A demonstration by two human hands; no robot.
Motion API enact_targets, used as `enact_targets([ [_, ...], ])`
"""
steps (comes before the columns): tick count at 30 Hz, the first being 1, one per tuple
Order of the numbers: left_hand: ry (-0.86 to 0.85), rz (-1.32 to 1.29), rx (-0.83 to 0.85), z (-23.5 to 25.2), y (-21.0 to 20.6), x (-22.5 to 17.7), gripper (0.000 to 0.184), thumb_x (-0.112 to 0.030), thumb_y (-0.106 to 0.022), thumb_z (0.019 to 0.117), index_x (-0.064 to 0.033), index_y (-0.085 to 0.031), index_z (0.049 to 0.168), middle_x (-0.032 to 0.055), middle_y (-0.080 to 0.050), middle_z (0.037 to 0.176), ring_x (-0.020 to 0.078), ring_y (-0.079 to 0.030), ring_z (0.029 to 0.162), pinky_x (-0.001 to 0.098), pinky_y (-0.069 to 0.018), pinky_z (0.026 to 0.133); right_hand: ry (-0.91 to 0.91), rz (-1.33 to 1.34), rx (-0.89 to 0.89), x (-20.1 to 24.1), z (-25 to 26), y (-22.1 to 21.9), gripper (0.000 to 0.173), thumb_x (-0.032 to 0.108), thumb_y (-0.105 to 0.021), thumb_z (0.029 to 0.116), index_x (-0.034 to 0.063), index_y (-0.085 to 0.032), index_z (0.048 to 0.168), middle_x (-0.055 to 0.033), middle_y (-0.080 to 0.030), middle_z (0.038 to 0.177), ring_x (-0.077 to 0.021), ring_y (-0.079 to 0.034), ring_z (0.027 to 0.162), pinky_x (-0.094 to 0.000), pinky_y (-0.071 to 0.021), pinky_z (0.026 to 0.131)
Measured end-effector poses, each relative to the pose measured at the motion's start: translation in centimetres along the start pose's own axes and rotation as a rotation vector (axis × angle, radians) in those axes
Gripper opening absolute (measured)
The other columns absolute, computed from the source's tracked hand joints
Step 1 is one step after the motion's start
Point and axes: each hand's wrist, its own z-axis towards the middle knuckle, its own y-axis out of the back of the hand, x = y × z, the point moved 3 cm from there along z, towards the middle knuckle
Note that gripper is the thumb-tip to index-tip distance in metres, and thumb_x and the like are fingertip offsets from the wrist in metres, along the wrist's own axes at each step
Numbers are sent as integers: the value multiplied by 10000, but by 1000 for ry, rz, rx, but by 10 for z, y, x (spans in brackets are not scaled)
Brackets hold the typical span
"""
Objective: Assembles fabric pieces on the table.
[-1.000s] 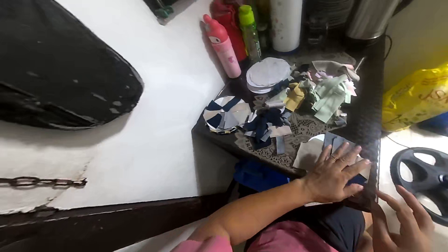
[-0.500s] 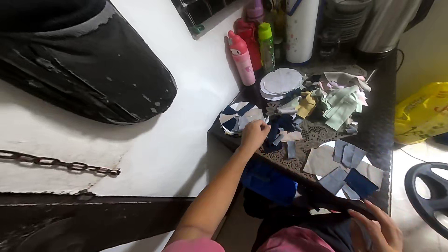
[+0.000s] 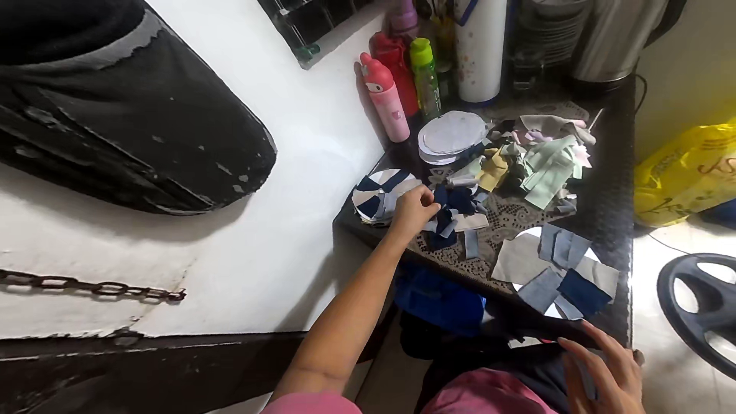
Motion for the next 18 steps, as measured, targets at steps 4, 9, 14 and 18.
enact_targets([
  [4,-50,-166,37,7,-5,-2,185,-60,-683,968,16,-670,1136,177,-694,1083,257,-681,938,462,-558,862,-11,-16,1,1,-2,0,201,223,-551,1009,121,-723,1000,-204,-651,1255,-314,-518,1322,-471,-330,1137],
  [9,-81,-86,151,15,-17,-10,174,-114,-611,1031,-9,-705,1133,150,-713,1019,234,-667,885,451,-536,838,-8,-28,-13,0,-4,-3,204,238,-551,1004,136,-726,984,-177,-665,1238,-304,-542,1288,-467,-353,1108],
  [14,-408,157,-24,16,-26,-11,93,-55,-698,935,15,-748,968,193,-712,1092,338,-695,1008,525,-558,889,-14,-38,-5,0,-4,-8,213,229,-554,995,141,-747,982,-170,-678,1232,-323,-551,1277,-495,-367,1081],
  [18,-333,-12,3,11,-24,-17,82,-41,-687,939,15,-684,999,153,-701,915,240,-676,789,435,-563,734,-12,-39,-4,2,-1,-11,212,226,-558,985,151,-756,974,-163,-693,1211,-332,-572,1254,-487,-402,1057],
])
